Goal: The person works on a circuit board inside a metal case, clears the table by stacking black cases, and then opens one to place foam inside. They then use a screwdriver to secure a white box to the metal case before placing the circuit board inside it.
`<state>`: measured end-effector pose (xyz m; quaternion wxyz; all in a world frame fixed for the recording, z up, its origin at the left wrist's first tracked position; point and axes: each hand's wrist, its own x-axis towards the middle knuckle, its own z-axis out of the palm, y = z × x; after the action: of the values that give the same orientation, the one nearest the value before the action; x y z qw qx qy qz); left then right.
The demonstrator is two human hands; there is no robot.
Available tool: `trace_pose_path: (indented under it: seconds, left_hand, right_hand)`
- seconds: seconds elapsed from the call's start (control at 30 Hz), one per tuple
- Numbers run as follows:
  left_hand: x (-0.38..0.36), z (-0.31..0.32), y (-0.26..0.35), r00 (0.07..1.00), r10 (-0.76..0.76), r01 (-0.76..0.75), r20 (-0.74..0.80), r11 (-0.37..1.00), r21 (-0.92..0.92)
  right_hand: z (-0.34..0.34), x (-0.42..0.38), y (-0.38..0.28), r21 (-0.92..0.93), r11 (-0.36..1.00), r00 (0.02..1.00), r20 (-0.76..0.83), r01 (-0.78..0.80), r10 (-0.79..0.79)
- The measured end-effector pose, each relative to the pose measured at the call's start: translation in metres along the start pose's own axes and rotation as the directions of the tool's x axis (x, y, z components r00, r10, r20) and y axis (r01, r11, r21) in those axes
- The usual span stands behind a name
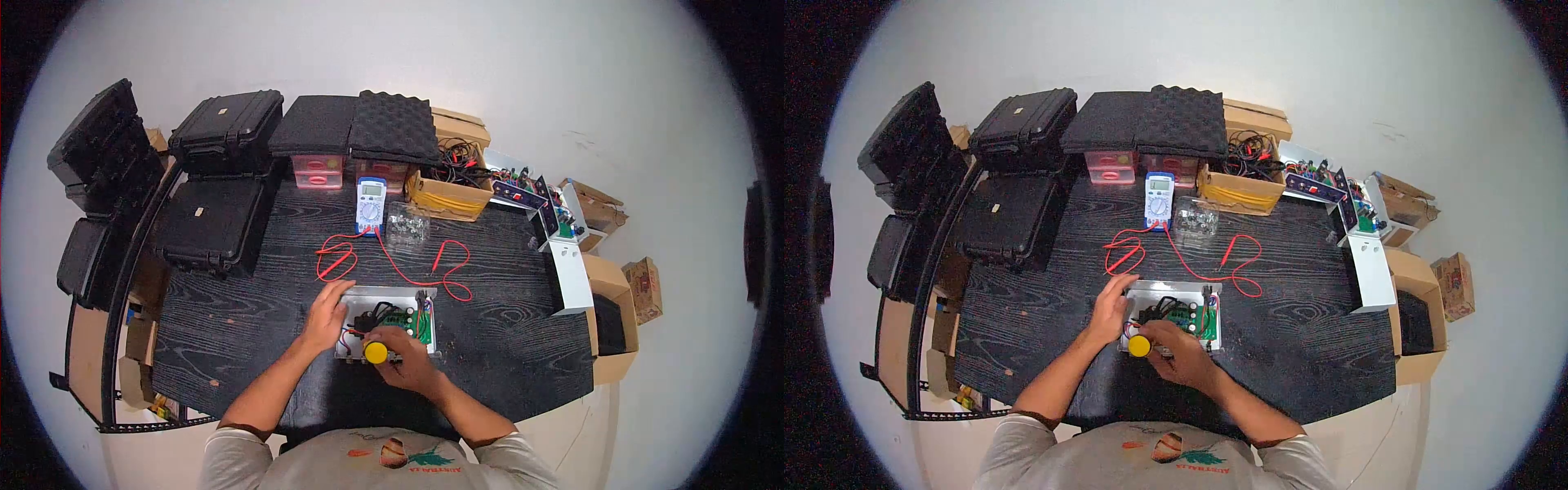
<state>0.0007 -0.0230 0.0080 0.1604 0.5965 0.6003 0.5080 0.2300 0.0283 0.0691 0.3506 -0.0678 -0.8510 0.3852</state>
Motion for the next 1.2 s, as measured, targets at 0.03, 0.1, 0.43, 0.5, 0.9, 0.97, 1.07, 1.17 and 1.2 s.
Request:
trace_pose_path:
  seconds: [0.03,0.1,0.43,0.5,0.9,0.97,1.07,1.17,1.2]
  left_hand:
    - [0.000,-0.001,0.002,1.000,-0.004,0.004,0.002,1.000,-0.006]
    - [0.001,-0.001,0.003,1.000,0.009,-0.009,-0.001,1.000,-0.007]
    - [0.002,-0.001,0.007,1.000,0.020,-0.020,-0.014,1.000,0.000]
    - [0.001,-0.001,0.007,1.000,0.019,-0.019,-0.016,1.000,-0.005]
    - [0.001,0.000,-0.001,0.999,0.052,-0.052,-0.016,0.999,-0.013]
    - [0.001,0.000,-0.003,0.999,0.047,-0.047,-0.014,0.999,-0.002]
    - [0.002,0.000,-0.003,0.998,0.058,-0.058,-0.018,0.998,-0.004]
    - [0.003,-0.001,-0.003,0.999,0.053,-0.053,-0.012,0.998,-0.012]
    - [0.004,-0.001,-0.002,0.999,0.050,-0.050,-0.011,0.999,-0.015]
  right_hand:
    - [0.000,-0.001,-0.001,0.006,1.000,1.000,0.004,-0.017,0.017]
    - [-0.001,-0.002,-0.004,0.008,0.999,0.999,0.003,-0.050,0.050]
    - [0.013,0.001,0.016,0.175,0.968,0.974,-0.110,-0.177,0.198]
    - [0.010,0.005,0.009,0.164,0.970,0.973,-0.115,-0.181,0.201]
    - [-0.107,0.073,0.103,0.113,0.902,0.774,-0.477,-0.416,0.416]
    - [-0.119,0.071,0.145,-0.057,0.837,0.753,-0.474,-0.544,0.456]
    - [-0.124,0.068,0.189,-0.317,0.694,0.745,-0.461,-0.646,0.483]
    - [-0.122,0.070,0.201,-0.351,0.649,0.727,-0.467,-0.675,0.503]
    - [-0.121,0.072,0.203,-0.367,0.635,0.725,-0.471,-0.680,0.503]
